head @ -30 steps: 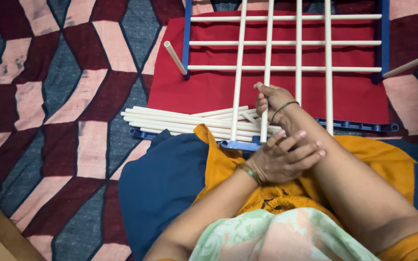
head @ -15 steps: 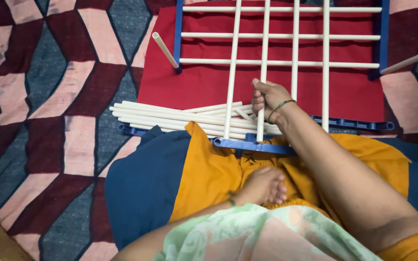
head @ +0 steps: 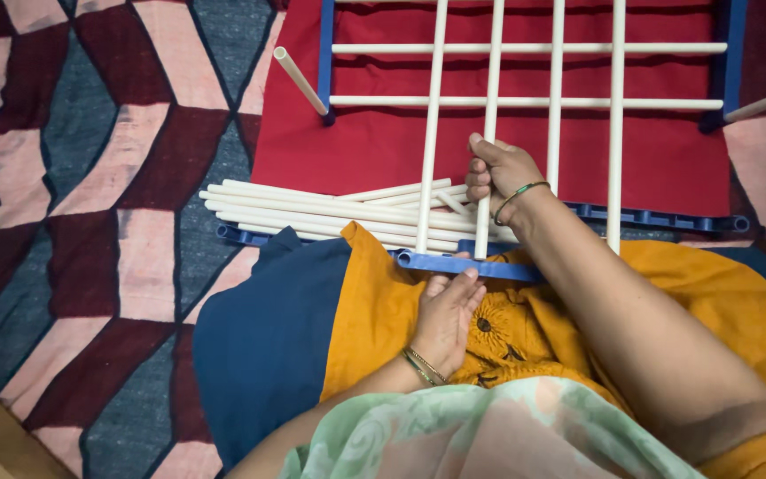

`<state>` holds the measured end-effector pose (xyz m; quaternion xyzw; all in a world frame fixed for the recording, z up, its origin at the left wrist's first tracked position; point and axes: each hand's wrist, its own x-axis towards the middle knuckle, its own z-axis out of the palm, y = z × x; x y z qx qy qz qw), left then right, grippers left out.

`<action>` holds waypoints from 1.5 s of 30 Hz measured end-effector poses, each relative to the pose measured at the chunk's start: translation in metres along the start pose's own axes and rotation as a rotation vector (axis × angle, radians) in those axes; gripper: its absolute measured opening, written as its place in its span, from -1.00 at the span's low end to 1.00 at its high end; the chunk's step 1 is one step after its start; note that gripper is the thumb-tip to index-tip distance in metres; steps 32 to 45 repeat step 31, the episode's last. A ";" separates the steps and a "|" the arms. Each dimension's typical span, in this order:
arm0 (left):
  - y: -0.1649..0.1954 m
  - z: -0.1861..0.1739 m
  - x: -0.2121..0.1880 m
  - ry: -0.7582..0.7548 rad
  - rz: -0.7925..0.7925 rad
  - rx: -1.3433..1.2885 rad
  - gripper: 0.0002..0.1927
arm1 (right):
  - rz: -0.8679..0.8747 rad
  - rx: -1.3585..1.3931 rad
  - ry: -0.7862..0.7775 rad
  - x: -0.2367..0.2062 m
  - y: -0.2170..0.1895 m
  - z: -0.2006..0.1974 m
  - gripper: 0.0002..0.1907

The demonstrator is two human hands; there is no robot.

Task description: The person sits on a bed and assembles a plastic shoe rack, inserting white plastic tubes into blue plastic end connectors to build the rack's frame, adding rails and fitting side bars one at a time by hand.

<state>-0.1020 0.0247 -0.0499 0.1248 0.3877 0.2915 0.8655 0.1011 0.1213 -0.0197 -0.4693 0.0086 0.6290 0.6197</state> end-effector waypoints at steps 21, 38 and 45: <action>0.007 0.008 -0.004 -0.192 0.094 0.062 -0.50 | -0.002 -0.020 0.058 -0.005 -0.003 0.008 -0.74; 0.007 0.006 0.011 -0.194 0.037 0.079 -0.55 | 0.039 -0.024 0.044 -0.009 -0.012 0.010 -0.75; 0.007 0.006 0.011 -0.194 0.037 0.079 -0.55 | 0.039 -0.024 0.044 -0.009 -0.012 0.010 -0.75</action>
